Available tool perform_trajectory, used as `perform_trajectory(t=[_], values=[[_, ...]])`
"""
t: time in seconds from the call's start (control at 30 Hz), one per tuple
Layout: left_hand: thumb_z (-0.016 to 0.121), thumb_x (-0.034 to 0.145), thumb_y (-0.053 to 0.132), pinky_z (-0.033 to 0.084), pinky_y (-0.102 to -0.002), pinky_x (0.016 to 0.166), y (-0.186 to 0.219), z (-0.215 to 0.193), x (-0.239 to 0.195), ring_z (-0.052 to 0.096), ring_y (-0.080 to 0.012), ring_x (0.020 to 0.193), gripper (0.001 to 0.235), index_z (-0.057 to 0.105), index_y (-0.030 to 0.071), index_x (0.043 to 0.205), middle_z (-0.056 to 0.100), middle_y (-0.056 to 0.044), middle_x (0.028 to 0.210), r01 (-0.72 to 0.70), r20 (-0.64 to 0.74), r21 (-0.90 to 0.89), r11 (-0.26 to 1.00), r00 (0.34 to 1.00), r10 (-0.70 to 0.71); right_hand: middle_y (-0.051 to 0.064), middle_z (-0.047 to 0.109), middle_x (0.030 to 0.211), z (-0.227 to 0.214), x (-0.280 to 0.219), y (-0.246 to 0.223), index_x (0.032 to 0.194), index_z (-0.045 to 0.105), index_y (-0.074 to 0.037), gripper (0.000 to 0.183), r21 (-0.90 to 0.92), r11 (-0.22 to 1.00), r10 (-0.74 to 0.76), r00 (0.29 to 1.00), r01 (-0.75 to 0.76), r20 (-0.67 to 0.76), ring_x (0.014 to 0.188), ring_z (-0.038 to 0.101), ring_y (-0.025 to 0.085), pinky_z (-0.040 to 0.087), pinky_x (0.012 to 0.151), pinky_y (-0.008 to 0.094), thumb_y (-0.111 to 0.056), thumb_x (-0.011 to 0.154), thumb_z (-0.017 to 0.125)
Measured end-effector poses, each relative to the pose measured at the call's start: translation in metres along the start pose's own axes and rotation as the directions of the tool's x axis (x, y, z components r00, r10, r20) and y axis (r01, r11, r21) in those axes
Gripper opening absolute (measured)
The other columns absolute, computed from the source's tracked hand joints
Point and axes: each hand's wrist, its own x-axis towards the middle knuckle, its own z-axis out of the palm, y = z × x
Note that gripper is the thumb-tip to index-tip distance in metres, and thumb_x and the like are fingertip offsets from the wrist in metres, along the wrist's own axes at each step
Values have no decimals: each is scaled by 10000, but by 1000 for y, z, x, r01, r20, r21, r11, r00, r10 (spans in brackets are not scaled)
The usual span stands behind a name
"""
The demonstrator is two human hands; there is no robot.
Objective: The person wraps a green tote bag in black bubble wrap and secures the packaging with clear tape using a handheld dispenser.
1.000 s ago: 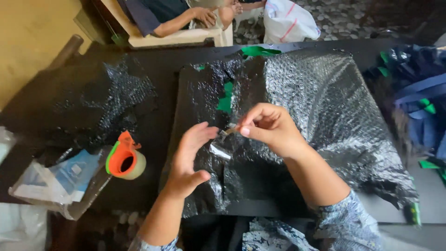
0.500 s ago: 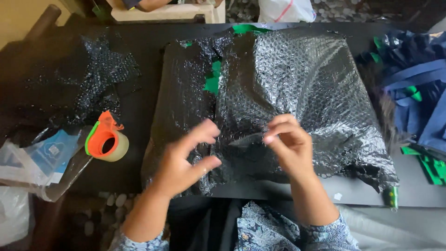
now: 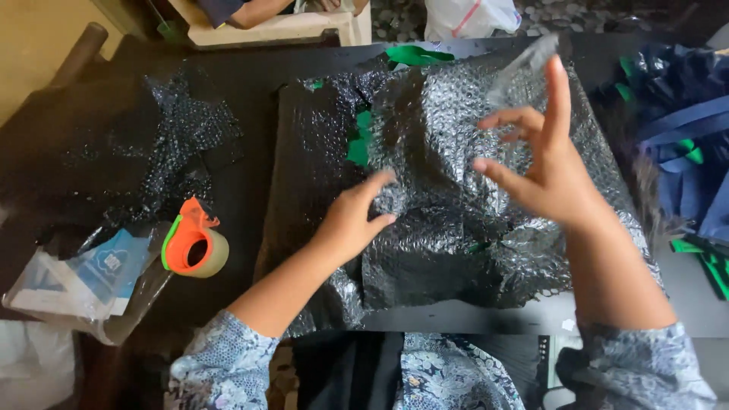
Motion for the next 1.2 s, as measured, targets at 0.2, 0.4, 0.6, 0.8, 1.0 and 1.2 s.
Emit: perform_trajectory(t=[0.2, 0.4, 0.6, 0.8, 1.0, 1.2], values=[[736, 914, 143, 419, -271, 519, 9, -8, -30, 456, -83, 532, 248, 745, 142, 1161, 686, -29, 1003, -15, 147, -175, 984, 988, 41, 265, 686, 1247, 9, 64, 32, 1638, -156, -304, 1121, -10, 988, 157, 987, -157, 28, 1237, 696, 363, 590, 1009, 455, -40, 1070, 774], [767, 897, 163, 497, -284, 600, 14, -13, -38, 529, -111, 633, 393, 721, 113, 1284, 626, -16, 959, 64, 259, -210, 976, 966, -8, 239, 746, 1171, 91, 145, 79, 1622, -129, -191, 1135, -233, 921, 345, 932, -313, 112, 1056, 725, 365, 626, 949, 447, -20, 965, 780], [738, 885, 295, 576, -267, 800, 24, -41, -39, 632, -131, 799, 664, 555, 127, 1501, 589, -40, 1056, 189, 523, -196, 962, 850, -60, 181, 742, 1209, 162, 157, 133, 1617, -181, -358, 1366, -440, 826, 499, 821, -353, 278, 981, 729, 423, 584, 742, 533, -155, 808, 902], [727, 890, 369, 563, -339, 752, -21, -63, -7, 714, -164, 820, 395, 744, 171, 1231, 718, -46, 1064, -74, 314, -111, 991, 944, 105, 113, 800, 924, 168, 155, 162, 1664, 72, -213, 1116, -83, 897, 439, 897, -434, 45, 854, 762, 312, 560, 810, 446, -14, 855, 814], [728, 897, 530, 396, -595, 1082, -54, -39, 14, 457, -469, 1376, 819, 382, 231, 1577, 464, -249, 1544, -427, 96, 237, 872, 904, 417, 94, 766, 876, 188, 206, 170, 1663, 37, -263, 1058, -252, 948, 167, 977, -195, -129, 729, 707, 267, 523, 594, 425, -15, 983, 808], [590, 897, 662, 246, -667, 1152, -50, -23, 7, 343, -484, 1425, 726, 617, 164, 1425, 480, -234, 1446, -422, 287, 267, 866, 893, 346, 116, 713, 779, 217, 224, 199, 1662, -37, -291, 1086, -252, 903, 344, 937, -347, -60, 633, 646, 273, 479, 551, 421, -83, 1007, 805]])
